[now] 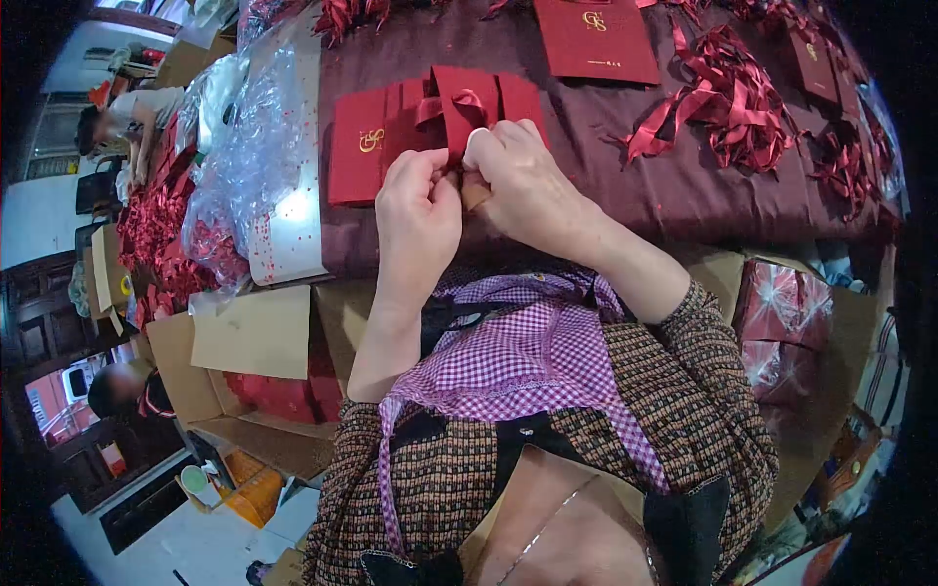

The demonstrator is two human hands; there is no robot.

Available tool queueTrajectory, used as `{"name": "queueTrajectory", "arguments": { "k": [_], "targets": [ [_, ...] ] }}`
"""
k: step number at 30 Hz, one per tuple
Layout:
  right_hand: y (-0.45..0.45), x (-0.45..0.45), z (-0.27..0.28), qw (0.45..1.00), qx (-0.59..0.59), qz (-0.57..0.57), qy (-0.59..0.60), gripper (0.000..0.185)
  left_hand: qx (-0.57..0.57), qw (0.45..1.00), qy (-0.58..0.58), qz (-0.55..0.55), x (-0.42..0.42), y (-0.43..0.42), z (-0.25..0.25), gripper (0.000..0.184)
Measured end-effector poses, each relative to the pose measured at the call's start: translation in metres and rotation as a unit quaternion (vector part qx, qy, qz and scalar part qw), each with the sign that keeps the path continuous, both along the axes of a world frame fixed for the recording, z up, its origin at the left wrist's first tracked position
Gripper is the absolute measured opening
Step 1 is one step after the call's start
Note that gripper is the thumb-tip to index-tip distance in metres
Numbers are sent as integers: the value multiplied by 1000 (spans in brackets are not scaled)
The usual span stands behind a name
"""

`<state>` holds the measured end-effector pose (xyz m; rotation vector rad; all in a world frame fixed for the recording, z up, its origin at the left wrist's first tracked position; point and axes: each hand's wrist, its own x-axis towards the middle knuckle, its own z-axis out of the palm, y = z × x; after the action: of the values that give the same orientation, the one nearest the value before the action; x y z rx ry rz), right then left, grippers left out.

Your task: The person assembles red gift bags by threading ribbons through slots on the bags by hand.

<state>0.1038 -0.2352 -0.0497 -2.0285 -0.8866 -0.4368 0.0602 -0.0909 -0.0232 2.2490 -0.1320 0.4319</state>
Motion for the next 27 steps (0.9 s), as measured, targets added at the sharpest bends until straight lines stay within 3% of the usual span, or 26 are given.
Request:
{"name": "queueTrajectory", "arguments": {
  "k": [2, 4, 7, 9, 19, 27],
  "targets": [
    [-2, 2, 4, 999, 41, 4, 21, 19, -19, 1000, 16, 2, 0, 3, -2, 17],
    [-3, 4, 6, 994, 97, -9, 38, 19, -140, 988, 66, 2, 3, 8, -3, 19],
    [-8, 3, 11, 987, 118, 11, 109, 20, -242, 965, 104, -1, 8, 16, -4, 21],
    [-11, 3, 8, 992, 98, 0, 78, 19, -310, 941, 138, -5, 7, 17, 1, 22],
    [-6, 5, -6, 995, 97, -23, 2, 13, -344, 927, 149, -19, 10, 19, 1, 23],
    [1, 6, 1, 993, 28, -50, -101, 17, -251, 959, 131, -19, 12, 14, -5, 21]
  ]
}}
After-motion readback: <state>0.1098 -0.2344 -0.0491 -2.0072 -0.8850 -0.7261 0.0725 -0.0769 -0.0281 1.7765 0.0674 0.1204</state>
